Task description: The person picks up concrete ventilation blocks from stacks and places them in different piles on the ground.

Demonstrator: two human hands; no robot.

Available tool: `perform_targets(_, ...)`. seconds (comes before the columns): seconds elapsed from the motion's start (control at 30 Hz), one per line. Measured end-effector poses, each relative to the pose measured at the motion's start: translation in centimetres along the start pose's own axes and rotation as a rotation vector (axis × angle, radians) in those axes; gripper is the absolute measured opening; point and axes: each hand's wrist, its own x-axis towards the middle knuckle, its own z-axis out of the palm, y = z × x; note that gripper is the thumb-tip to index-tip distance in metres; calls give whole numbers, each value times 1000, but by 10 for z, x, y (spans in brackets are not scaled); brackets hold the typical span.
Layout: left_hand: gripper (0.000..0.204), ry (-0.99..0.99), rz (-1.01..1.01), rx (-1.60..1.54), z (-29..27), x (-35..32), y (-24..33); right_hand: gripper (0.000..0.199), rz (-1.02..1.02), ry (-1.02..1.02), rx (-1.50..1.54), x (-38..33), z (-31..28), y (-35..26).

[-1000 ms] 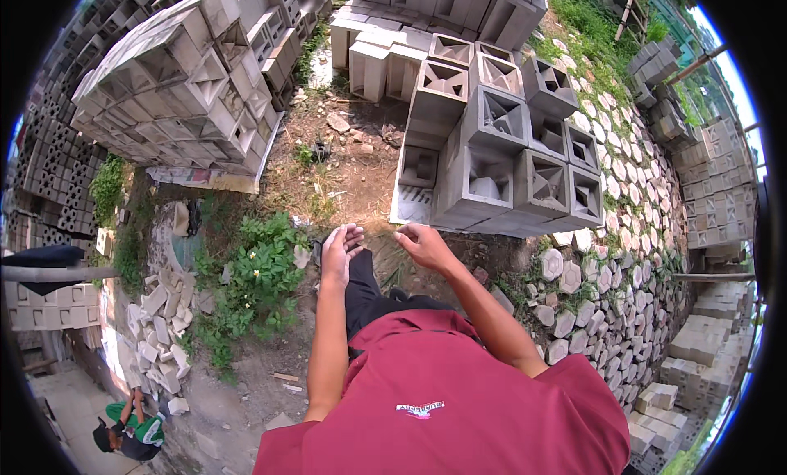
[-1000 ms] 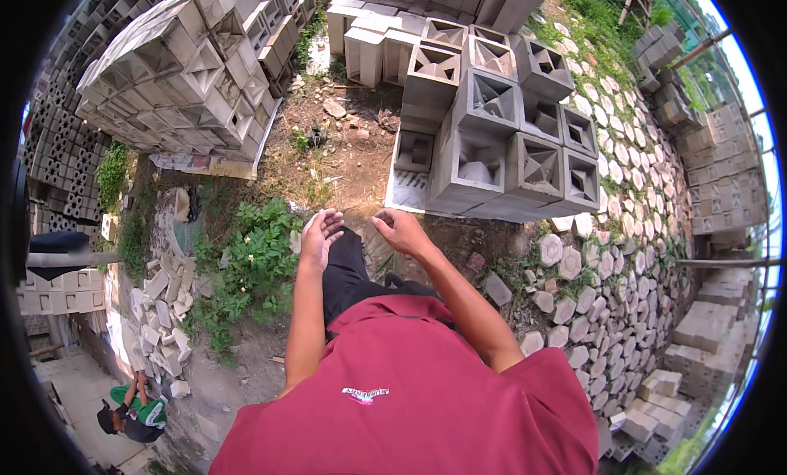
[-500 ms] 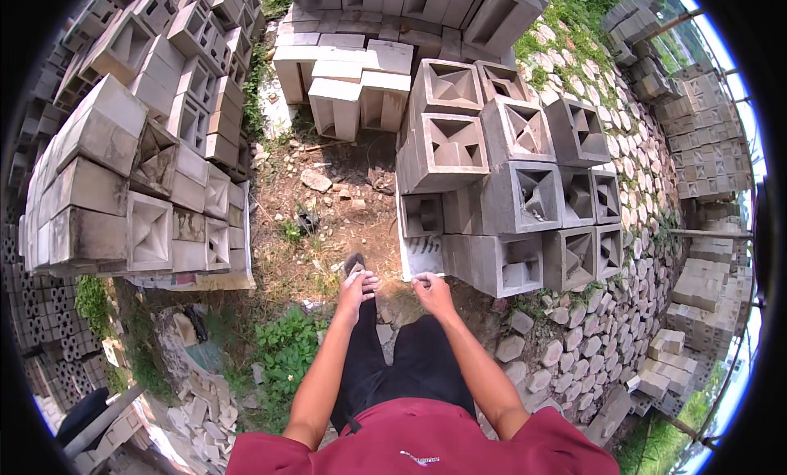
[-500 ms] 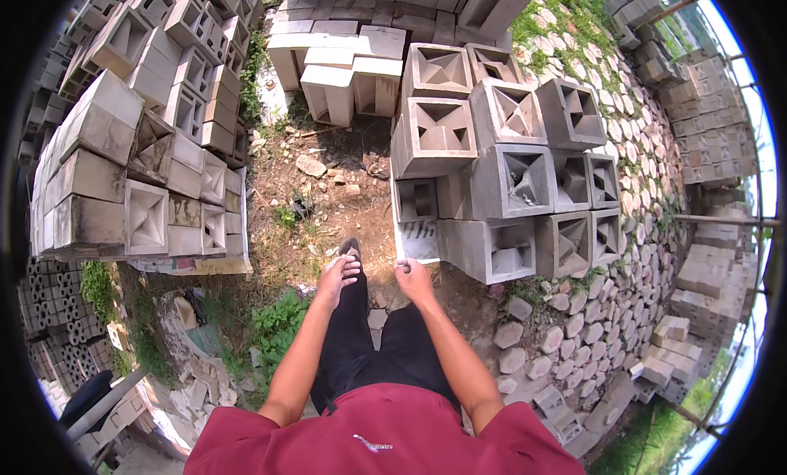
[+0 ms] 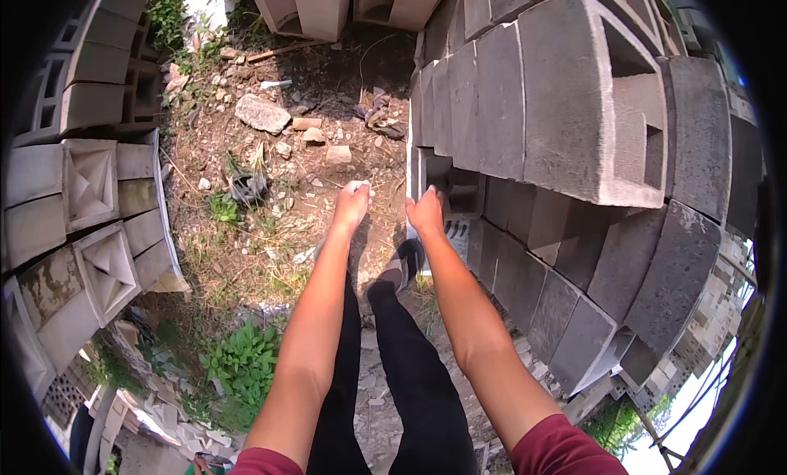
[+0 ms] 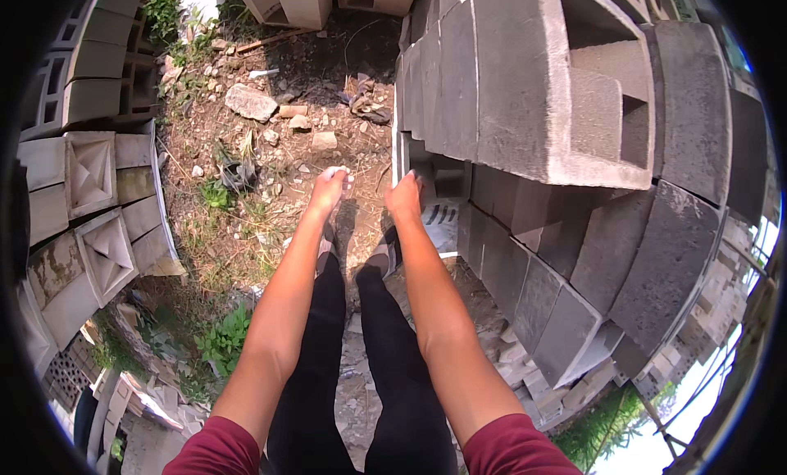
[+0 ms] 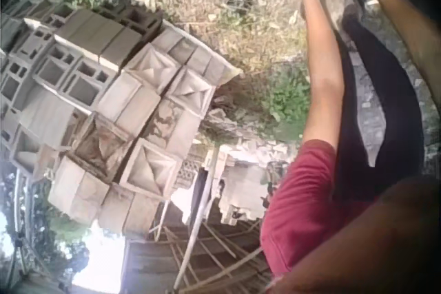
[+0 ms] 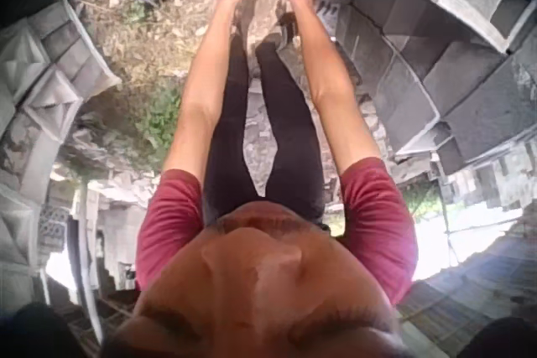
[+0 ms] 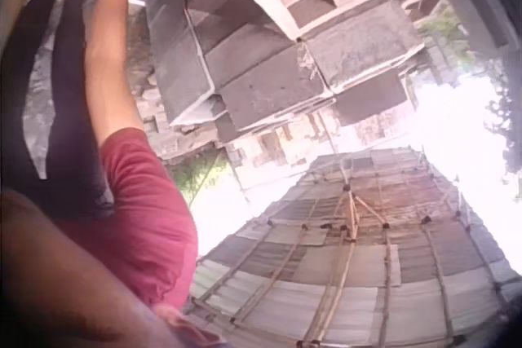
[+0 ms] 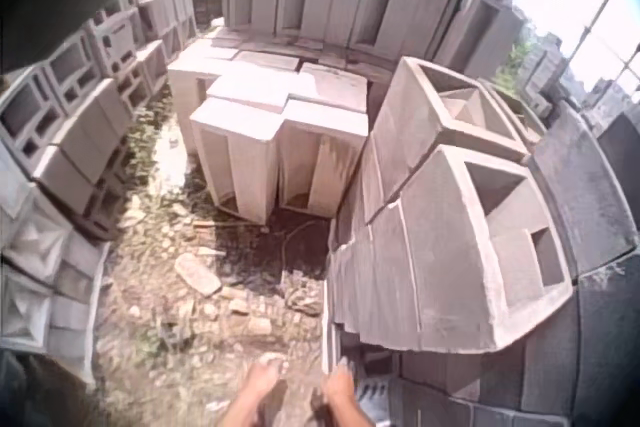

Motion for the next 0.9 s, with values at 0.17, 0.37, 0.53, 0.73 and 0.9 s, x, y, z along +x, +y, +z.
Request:
perform_targets(0.17, 28, -63, -108, 13, 22, 44, -43, 46, 124, 12, -74, 49, 48, 25)
perform_targets(0.37, 32, 9, -224, -128, 8, 21, -62, 35, 103, 22, -254, 58, 47, 55)
perform_targets(0.53, 34, 26, -259, -164, -16, -17, -48, 34, 114, -14, -159, 36, 4, 29)
perform_targets(0.73, 32, 0, -282, -174, -5, -75, -10, 57, -112, -171, -55, 16, -79, 79)
perform_targets(0.9, 47, 28, -240, -100, -34, -138, 48, 48, -106, -530, 454, -89, -165, 5)
